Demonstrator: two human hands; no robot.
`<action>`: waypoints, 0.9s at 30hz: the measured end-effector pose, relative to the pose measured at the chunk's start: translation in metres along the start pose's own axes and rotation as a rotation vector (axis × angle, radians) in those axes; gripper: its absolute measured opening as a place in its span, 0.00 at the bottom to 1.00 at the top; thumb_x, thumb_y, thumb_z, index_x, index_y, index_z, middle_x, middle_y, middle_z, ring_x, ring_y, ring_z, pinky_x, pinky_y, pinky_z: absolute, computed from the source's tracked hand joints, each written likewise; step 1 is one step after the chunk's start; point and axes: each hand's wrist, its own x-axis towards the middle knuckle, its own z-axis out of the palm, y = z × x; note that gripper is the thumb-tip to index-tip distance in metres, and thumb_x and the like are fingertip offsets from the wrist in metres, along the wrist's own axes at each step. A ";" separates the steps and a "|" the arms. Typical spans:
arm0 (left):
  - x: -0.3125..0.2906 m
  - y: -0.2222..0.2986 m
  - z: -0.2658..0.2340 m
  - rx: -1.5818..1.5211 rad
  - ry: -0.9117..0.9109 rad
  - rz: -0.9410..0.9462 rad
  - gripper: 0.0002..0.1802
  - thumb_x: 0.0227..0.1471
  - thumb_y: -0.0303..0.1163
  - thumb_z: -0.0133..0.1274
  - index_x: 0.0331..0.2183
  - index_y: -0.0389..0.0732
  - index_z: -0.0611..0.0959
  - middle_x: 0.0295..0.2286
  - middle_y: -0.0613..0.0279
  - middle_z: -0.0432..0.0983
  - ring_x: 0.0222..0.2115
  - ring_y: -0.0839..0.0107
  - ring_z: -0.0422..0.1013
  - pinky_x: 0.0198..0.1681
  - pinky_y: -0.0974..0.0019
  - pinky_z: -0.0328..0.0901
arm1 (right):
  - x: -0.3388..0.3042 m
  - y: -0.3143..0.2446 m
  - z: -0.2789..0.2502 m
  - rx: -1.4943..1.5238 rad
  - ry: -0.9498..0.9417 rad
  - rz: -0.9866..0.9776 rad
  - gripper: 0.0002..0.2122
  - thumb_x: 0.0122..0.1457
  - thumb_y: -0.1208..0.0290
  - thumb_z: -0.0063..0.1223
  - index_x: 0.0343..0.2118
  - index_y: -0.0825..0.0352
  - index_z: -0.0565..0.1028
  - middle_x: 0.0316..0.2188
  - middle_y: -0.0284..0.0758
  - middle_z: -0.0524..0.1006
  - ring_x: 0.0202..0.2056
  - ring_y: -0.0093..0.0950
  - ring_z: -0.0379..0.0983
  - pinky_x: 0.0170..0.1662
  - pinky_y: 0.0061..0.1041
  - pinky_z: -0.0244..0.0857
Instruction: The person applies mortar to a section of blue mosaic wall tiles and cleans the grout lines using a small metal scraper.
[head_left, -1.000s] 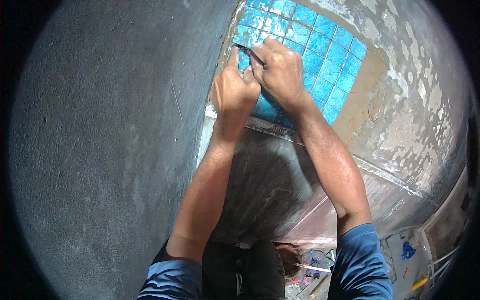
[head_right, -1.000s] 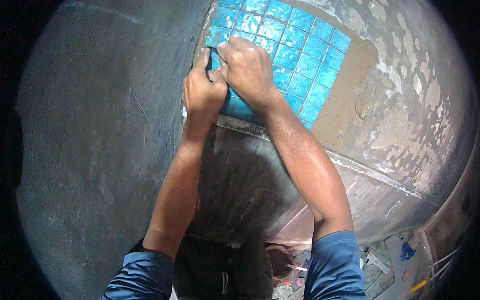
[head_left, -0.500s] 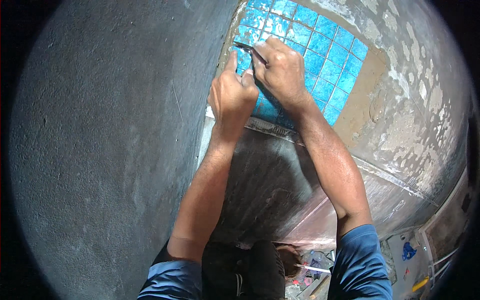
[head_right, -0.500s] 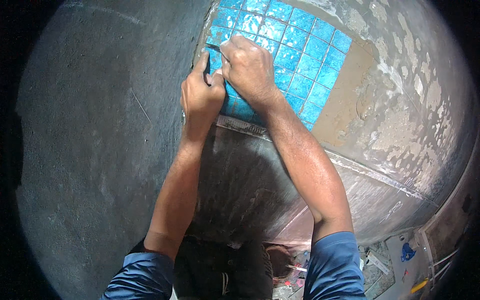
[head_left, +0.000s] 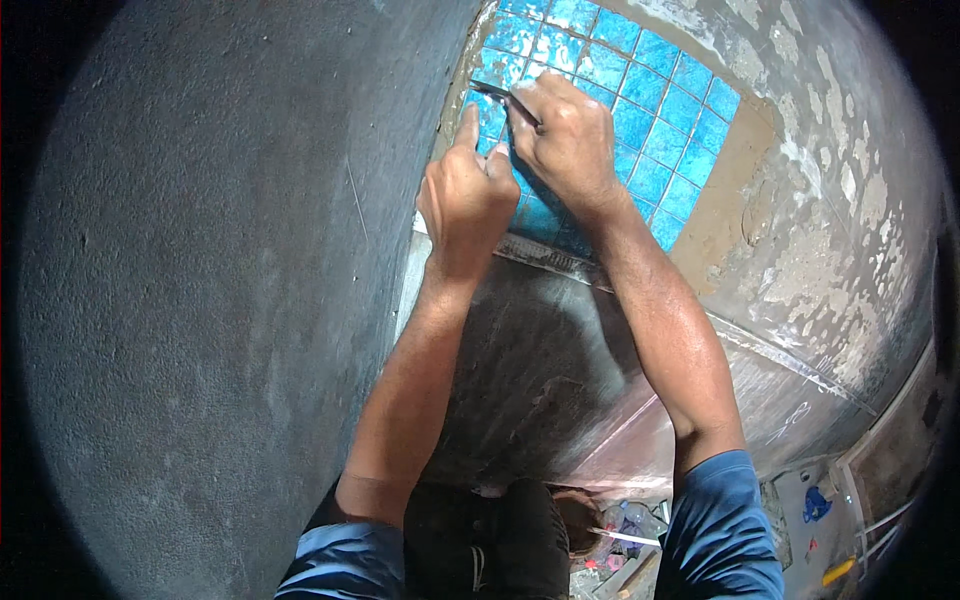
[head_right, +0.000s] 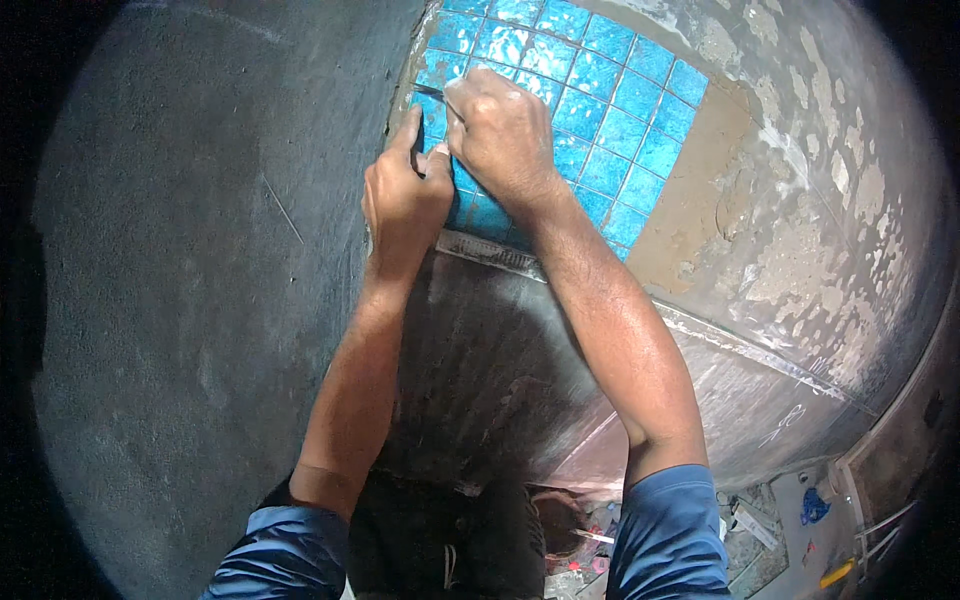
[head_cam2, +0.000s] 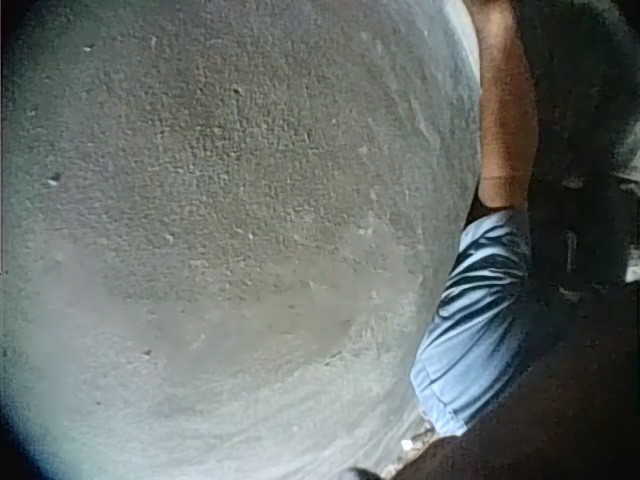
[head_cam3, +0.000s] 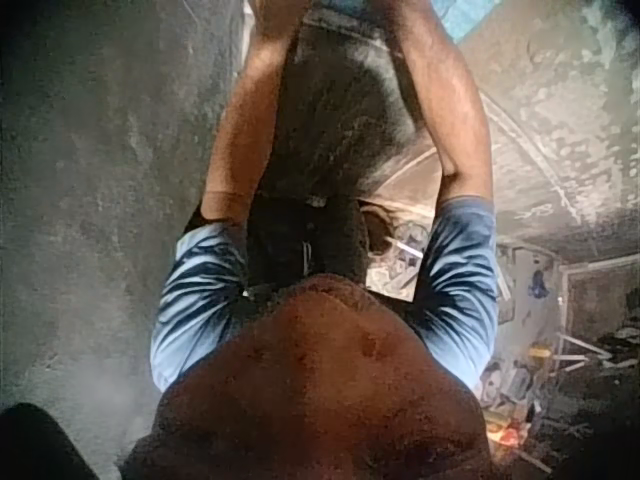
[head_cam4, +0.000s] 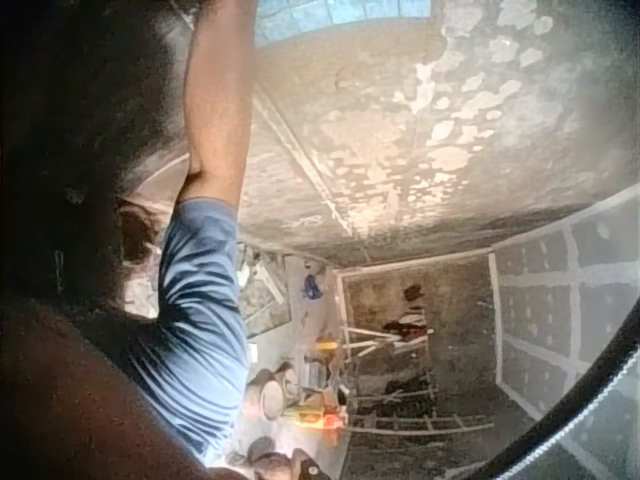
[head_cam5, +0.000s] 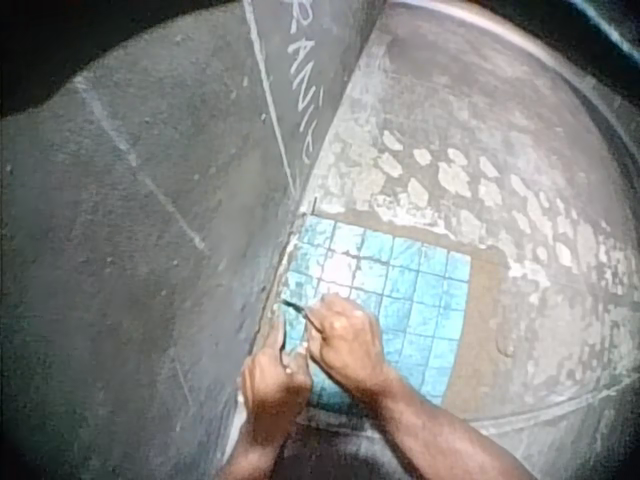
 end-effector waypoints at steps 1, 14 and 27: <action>-0.001 0.002 -0.002 0.003 -0.019 -0.019 0.30 0.57 0.34 0.57 0.60 0.35 0.79 0.42 0.34 0.83 0.43 0.39 0.81 0.50 0.44 0.72 | 0.000 0.000 0.000 -0.001 0.003 -0.001 0.02 0.56 0.75 0.60 0.27 0.65 0.79 0.28 0.39 0.77 0.32 0.42 0.80 0.35 0.43 0.75; -0.008 -0.008 0.002 -0.005 0.026 0.027 0.29 0.57 0.34 0.58 0.59 0.33 0.80 0.41 0.34 0.83 0.42 0.39 0.81 0.50 0.45 0.73 | 0.000 -0.005 -0.001 -0.002 -0.001 -0.002 0.02 0.57 0.75 0.60 0.28 0.65 0.79 0.28 0.39 0.77 0.34 0.41 0.80 0.36 0.42 0.75; -0.019 -0.011 0.000 0.071 0.016 -0.010 0.30 0.56 0.36 0.60 0.59 0.36 0.81 0.34 0.40 0.84 0.39 0.38 0.81 0.46 0.43 0.73 | -0.011 -0.011 -0.011 0.110 0.008 0.035 0.03 0.57 0.74 0.59 0.27 0.64 0.80 0.26 0.40 0.76 0.30 0.44 0.79 0.33 0.44 0.73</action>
